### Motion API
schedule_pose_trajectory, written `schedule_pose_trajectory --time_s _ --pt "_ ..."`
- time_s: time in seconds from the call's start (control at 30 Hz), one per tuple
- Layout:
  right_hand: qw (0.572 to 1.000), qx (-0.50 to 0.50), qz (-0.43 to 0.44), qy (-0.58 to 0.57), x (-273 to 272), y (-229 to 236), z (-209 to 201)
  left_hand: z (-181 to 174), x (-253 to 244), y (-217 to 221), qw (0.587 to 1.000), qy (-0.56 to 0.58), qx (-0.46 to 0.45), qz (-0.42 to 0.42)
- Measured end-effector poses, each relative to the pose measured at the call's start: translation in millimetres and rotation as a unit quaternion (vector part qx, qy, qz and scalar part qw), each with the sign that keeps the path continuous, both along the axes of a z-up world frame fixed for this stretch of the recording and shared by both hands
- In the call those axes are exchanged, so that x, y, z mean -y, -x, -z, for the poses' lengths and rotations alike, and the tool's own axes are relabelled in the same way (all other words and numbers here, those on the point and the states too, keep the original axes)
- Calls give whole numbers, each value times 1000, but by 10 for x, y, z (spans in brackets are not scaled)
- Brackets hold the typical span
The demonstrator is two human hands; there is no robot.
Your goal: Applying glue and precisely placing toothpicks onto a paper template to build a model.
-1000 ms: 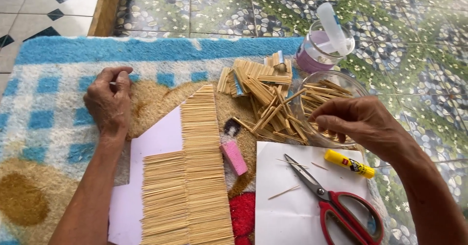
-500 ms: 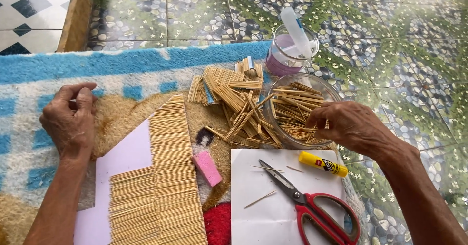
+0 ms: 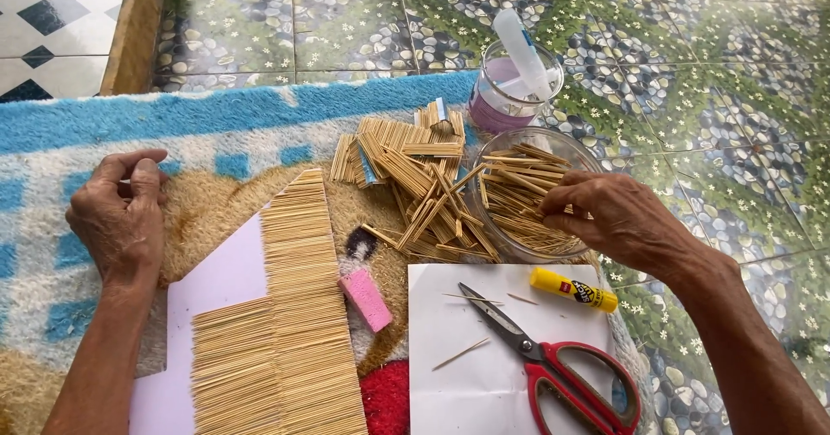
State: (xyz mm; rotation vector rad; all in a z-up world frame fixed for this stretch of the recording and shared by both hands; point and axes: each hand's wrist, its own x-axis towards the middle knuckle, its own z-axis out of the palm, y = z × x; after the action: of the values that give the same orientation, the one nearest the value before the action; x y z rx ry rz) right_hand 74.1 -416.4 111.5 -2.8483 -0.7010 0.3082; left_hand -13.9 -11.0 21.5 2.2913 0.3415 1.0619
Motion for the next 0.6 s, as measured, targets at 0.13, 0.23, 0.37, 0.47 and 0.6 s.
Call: schedule_pose_trajectory --time_s 0.13,0.23,0.37,0.47,0.6 --pt "1000 -6 13 -18 -23 6 -41 19 -9 0 1000 -11 2 -5" --pt "999 -12 24 -24 -59 10 -63 19 -8 1 1000 -14 -2 -7" --pt "997 -63 40 -29 -67 0 -43 19 -15 -3 1000 1 0 -1" --pt "994 -79 54 -56 -97 16 -66 12 -13 5 1000 -2 -4 0" --pt "991 -77 59 -90 -105 -6 -35 -1 -2 12 1000 1 -9 0"
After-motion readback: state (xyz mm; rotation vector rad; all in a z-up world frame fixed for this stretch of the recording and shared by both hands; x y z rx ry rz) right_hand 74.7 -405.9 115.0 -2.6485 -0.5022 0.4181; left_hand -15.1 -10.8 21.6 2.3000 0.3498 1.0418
